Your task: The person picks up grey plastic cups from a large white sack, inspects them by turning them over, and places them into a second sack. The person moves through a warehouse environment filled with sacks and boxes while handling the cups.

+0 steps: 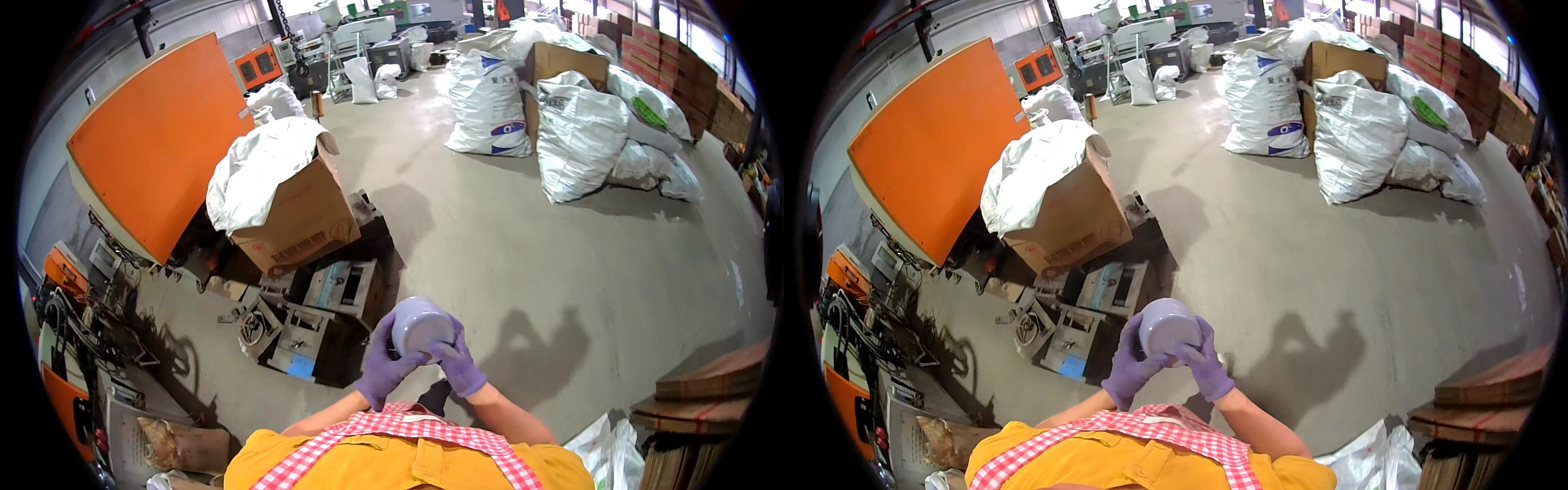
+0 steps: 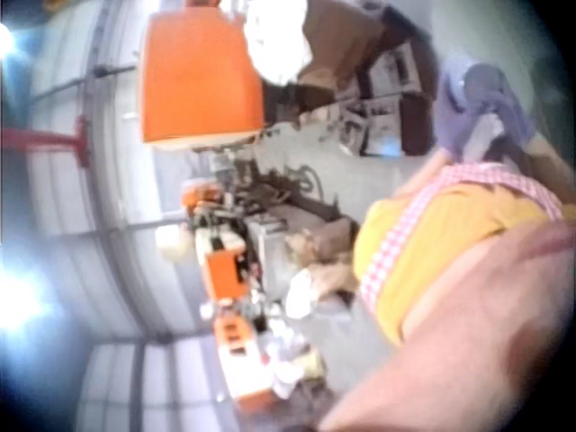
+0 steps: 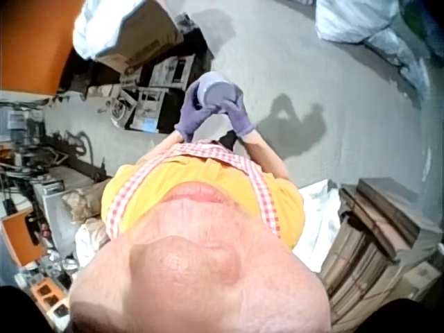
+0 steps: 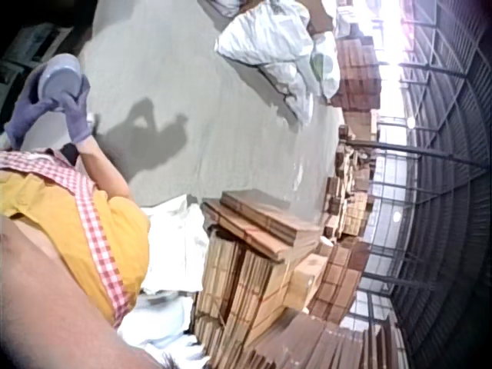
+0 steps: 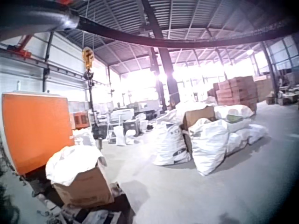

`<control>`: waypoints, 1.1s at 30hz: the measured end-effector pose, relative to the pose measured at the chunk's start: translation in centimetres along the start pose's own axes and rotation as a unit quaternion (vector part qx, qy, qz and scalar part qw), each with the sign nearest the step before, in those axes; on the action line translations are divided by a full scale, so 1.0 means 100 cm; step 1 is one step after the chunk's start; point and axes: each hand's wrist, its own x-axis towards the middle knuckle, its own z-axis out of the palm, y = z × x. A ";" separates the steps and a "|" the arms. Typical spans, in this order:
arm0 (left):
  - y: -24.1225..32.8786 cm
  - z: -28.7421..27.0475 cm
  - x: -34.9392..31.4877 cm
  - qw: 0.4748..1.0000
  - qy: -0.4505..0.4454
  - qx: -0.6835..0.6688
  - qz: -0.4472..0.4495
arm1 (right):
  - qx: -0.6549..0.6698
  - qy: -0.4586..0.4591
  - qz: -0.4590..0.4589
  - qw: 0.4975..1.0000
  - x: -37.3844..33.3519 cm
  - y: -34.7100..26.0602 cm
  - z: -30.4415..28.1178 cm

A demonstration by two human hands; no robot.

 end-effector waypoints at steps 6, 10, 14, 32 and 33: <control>-0.042 0.026 0.183 0.998 0.001 0.022 0.059 | -0.019 0.059 -0.040 0.997 0.164 -0.046 -0.067; -0.024 0.051 0.297 0.997 0.003 0.017 0.074 | -0.063 0.073 -0.078 0.992 0.267 -0.099 -0.103; -0.033 0.053 0.397 0.988 -0.014 0.094 0.121 | 0.004 0.084 -0.057 0.995 0.354 -0.132 -0.113; -0.096 -0.044 0.851 0.971 0.180 0.127 0.092 | -0.074 -0.203 0.063 0.974 0.898 -0.138 -0.164; -0.107 -0.054 0.868 0.970 0.195 0.111 0.089 | -0.084 -0.213 0.086 0.969 0.922 -0.134 -0.160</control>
